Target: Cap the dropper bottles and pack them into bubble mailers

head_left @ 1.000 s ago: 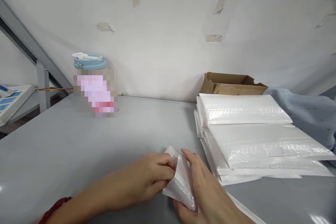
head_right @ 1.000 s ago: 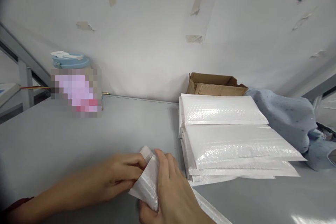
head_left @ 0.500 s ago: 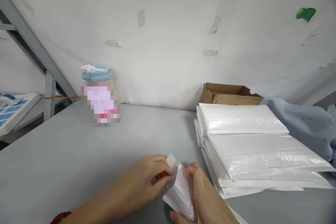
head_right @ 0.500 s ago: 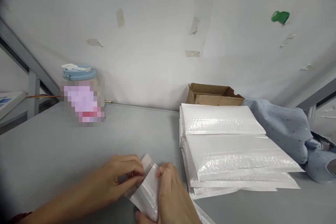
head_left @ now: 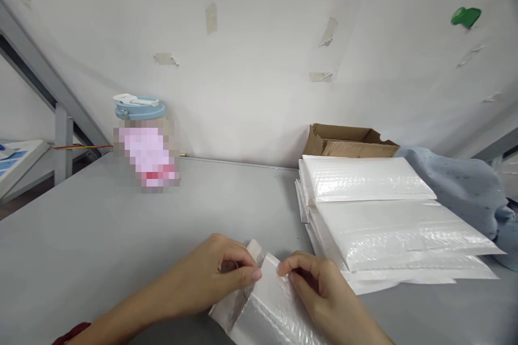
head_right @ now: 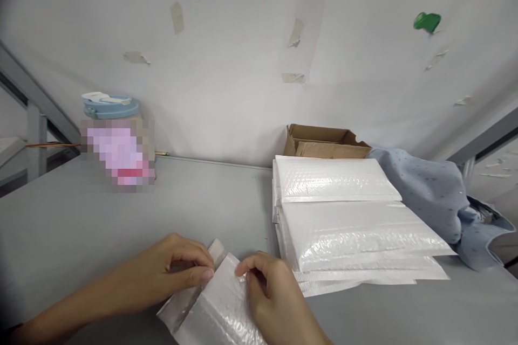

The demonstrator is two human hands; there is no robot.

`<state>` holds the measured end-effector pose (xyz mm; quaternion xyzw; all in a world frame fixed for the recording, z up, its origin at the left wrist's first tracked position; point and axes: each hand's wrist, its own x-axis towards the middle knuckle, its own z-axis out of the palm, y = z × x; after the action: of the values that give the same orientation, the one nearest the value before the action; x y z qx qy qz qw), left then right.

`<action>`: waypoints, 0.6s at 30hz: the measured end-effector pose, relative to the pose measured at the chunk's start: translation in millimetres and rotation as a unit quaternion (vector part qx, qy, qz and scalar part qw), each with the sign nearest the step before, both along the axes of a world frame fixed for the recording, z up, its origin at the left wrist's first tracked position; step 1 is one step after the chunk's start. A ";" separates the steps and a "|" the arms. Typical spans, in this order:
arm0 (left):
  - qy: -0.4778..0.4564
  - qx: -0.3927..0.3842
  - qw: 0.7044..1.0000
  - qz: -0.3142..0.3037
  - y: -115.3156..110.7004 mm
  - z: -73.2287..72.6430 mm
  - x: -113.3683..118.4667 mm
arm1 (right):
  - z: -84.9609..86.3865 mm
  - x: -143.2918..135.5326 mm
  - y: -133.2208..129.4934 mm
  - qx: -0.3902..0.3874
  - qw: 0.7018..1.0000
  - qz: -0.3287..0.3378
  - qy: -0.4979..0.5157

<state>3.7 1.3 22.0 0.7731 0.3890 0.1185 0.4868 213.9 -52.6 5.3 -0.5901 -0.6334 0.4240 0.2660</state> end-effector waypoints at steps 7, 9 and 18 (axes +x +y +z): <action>0.002 -0.099 0.995 0.013 1.8 3.9 -3.6 | -6.4 -7.1 -1.7 -0.010 0.991 -0.106 0.077; 0.002 -0.119 0.993 0.001 1.2 3.5 -4.7 | -6.3 -9.3 -2.3 -0.014 0.988 -0.119 0.096; -0.034 -0.187 0.982 0.005 0.8 1.7 -4.1 | -4.3 -12.1 -3.7 -0.017 0.981 -0.143 0.133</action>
<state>-0.5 2.0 23.7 0.6618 0.3915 0.0721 0.6352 201.8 -56.3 1.0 -0.6173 -0.4946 0.4668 0.3955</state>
